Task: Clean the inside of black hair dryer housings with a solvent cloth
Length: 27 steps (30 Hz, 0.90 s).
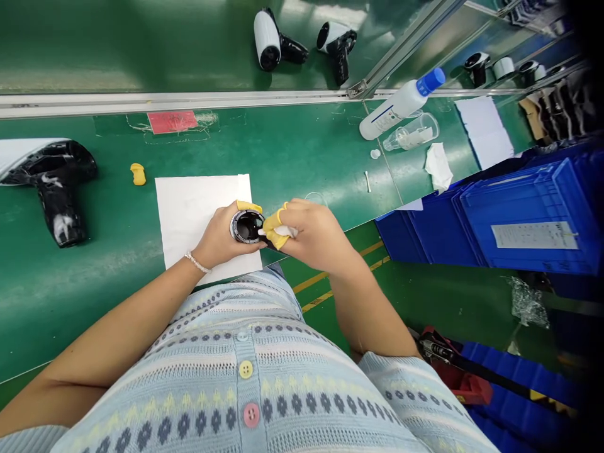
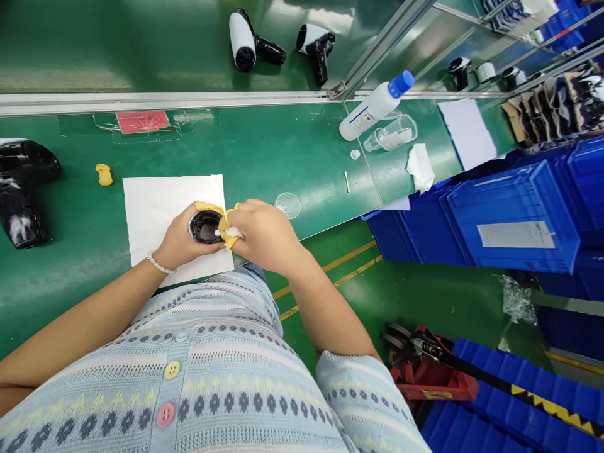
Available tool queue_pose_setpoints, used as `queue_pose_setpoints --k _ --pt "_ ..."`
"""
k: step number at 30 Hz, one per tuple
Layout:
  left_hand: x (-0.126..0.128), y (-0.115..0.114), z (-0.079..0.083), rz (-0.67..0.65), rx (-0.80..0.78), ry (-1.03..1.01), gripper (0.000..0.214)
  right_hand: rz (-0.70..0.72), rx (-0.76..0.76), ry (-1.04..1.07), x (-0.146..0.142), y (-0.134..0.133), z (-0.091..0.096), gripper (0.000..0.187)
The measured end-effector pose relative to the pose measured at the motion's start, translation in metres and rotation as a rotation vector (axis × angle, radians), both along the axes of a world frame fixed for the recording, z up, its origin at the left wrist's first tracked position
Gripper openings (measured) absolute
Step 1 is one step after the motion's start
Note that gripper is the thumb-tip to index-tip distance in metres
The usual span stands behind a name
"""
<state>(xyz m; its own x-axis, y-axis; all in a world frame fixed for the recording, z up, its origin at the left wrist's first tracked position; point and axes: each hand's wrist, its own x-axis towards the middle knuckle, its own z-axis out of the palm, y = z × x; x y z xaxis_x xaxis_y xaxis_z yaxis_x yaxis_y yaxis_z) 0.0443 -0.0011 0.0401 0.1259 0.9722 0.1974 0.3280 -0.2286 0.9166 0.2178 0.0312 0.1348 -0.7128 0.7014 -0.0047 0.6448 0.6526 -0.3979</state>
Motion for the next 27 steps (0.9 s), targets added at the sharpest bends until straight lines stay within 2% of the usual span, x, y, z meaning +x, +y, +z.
queue_pose_setpoints --k 5,11,18,23,27 --pt "-0.001 0.0 0.001 0.0 -0.008 0.014 0.047 0.129 0.041 -0.032 0.004 0.0 -0.004 0.016" --pt "-0.001 0.0 0.001 0.011 -0.061 0.073 0.048 0.227 -0.016 -0.096 -0.003 0.008 0.001 0.014" --pt "-0.001 0.0 0.002 -0.014 -0.05 0.045 0.048 0.25 -0.027 -0.124 -0.007 0.01 0.004 0.009" --pt "-0.001 0.0 0.003 -0.01 -0.027 0.022 0.047 0.203 0.04 -0.21 -0.005 0.005 0.006 0.008" --pt "0.0 -0.001 0.002 -0.003 -0.061 0.046 0.05 0.143 0.063 -0.193 0.0 -0.001 0.003 0.01"
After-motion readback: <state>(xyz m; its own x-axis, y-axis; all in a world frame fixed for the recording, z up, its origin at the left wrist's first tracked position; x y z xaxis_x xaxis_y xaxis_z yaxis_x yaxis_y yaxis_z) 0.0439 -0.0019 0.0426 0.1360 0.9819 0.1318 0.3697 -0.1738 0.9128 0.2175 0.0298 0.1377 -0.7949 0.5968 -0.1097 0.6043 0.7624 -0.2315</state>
